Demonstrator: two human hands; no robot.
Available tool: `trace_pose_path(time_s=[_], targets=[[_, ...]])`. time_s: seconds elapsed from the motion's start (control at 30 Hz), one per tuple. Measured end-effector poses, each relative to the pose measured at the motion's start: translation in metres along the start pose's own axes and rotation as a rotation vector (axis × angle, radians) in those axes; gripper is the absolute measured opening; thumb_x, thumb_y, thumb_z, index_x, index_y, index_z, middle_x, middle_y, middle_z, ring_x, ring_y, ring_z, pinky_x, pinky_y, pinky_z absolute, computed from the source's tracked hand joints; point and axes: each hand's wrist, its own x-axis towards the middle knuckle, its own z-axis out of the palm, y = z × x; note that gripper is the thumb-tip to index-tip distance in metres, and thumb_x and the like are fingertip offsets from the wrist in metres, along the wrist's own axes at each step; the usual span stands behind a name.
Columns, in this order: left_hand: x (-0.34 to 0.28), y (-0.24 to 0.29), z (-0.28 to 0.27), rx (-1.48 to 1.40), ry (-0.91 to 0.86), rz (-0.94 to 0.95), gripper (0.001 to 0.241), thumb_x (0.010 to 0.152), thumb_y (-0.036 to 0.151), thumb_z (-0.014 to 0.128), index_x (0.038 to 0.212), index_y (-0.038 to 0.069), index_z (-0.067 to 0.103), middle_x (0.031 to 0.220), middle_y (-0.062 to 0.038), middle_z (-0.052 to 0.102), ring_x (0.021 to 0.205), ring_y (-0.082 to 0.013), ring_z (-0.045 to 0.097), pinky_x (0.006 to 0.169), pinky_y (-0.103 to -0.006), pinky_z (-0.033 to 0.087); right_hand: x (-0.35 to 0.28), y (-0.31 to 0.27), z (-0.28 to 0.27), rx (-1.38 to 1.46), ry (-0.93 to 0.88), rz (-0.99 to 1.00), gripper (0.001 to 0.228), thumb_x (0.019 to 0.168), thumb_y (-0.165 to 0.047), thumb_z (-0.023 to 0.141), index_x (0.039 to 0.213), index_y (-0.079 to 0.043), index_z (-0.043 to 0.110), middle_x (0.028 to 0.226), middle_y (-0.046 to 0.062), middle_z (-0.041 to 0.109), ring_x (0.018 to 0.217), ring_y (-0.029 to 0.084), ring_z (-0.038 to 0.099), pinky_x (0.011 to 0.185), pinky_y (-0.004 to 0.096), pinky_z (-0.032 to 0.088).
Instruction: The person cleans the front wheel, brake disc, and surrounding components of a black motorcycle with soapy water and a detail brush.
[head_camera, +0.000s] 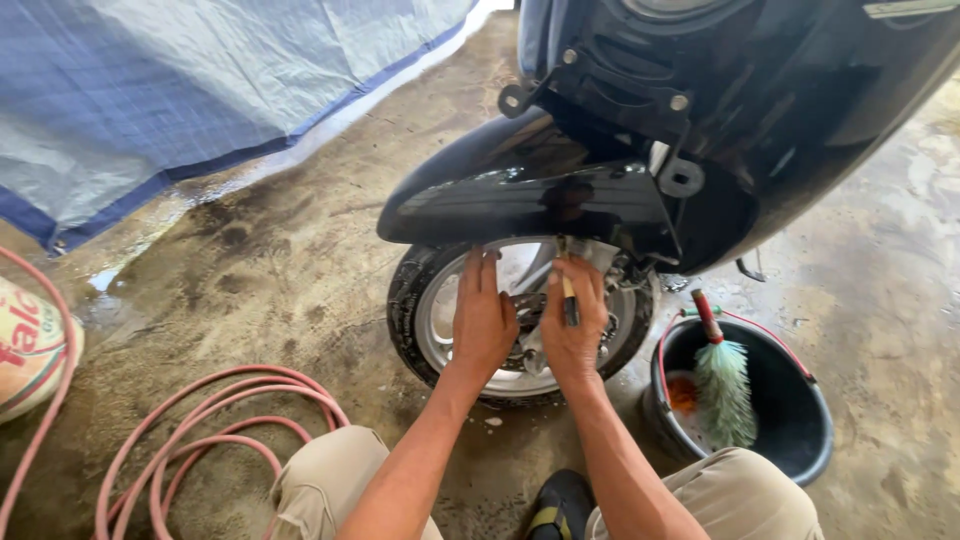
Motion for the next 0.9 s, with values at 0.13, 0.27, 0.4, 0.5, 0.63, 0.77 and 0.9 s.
trace_pose_path(time_s=[0.13,0.27,0.4,0.5,0.63,0.77,0.9], targets=[[-0.011,-0.037,-0.025,0.018,0.019,-0.038,0.072,0.09,0.004,0.06,0.159,-0.002,0.041,0.165,-0.031,0.036,0.154,-0.0498,0.036,0.125,-0.0574,0.036,-0.017,-0.016,0.046,0.101,-0.108,0.029,0.023,0.089,0.011,0.066,0.106,-0.003,0.073,0.106,0.015,0.07,0.106,0.035,0.071,0.095,0.045,0.054],[-0.019,-0.054,-0.05,0.043,-0.003,-0.137,0.069,0.092,0.006,0.06,0.158,-0.004,0.042,0.168,-0.034,0.03,0.156,-0.0533,0.029,0.124,-0.0671,0.029,-0.038,-0.002,0.067,0.281,-0.287,0.035,0.02,0.087,0.009,0.07,0.1,-0.005,0.077,0.101,0.012,0.075,0.103,0.035,0.073,0.093,0.046,0.055],[-0.035,-0.088,-0.045,0.056,-0.101,-0.231,0.072,0.1,0.004,0.053,0.167,-0.005,0.027,0.173,-0.034,0.017,0.159,-0.0534,0.02,0.125,-0.0697,0.023,-0.028,0.014,0.037,0.073,-0.054,-0.025,0.018,0.093,0.009,0.066,0.1,-0.007,0.07,0.104,0.013,0.072,0.109,0.036,0.07,0.097,0.045,0.051],[-0.033,-0.086,-0.061,0.042,-0.189,-0.214,0.075,0.1,-0.001,0.051,0.168,-0.006,0.02,0.172,-0.037,0.013,0.157,-0.058,0.019,0.122,-0.0711,0.03,-0.017,-0.012,0.029,0.032,0.014,0.051,0.014,0.106,0.002,0.058,0.113,-0.007,0.065,0.115,0.01,0.069,0.119,0.033,0.065,0.103,0.048,0.049],[-0.034,-0.111,-0.075,-0.135,-0.173,-0.225,0.073,0.097,-0.005,0.046,0.168,0.0,0.03,0.172,-0.032,0.022,0.151,-0.0627,0.027,0.114,-0.0835,0.028,-0.047,0.006,0.06,0.069,-0.178,0.018,0.021,0.099,0.011,0.06,0.111,-0.004,0.068,0.112,0.017,0.069,0.115,0.036,0.066,0.103,0.052,0.049],[-0.044,-0.148,-0.059,-0.09,-0.198,-0.287,0.076,0.092,0.005,0.052,0.166,0.002,0.035,0.169,-0.03,0.033,0.146,-0.0579,0.043,0.108,-0.0816,0.037,-0.089,0.004,0.094,0.234,-0.463,0.058,0.022,0.089,0.01,0.068,0.105,-0.004,0.074,0.106,0.014,0.074,0.115,0.039,0.069,0.1,0.051,0.051],[-0.056,-0.161,-0.041,-0.001,-0.175,-0.237,0.082,0.089,0.007,0.054,0.168,0.004,0.032,0.165,-0.034,0.037,0.139,-0.0622,0.049,0.098,-0.0816,0.045,-0.112,0.033,0.097,0.315,-0.556,0.092,0.02,0.088,0.009,0.068,0.103,0.0,0.077,0.105,0.018,0.075,0.113,0.04,0.07,0.099,0.051,0.052]])
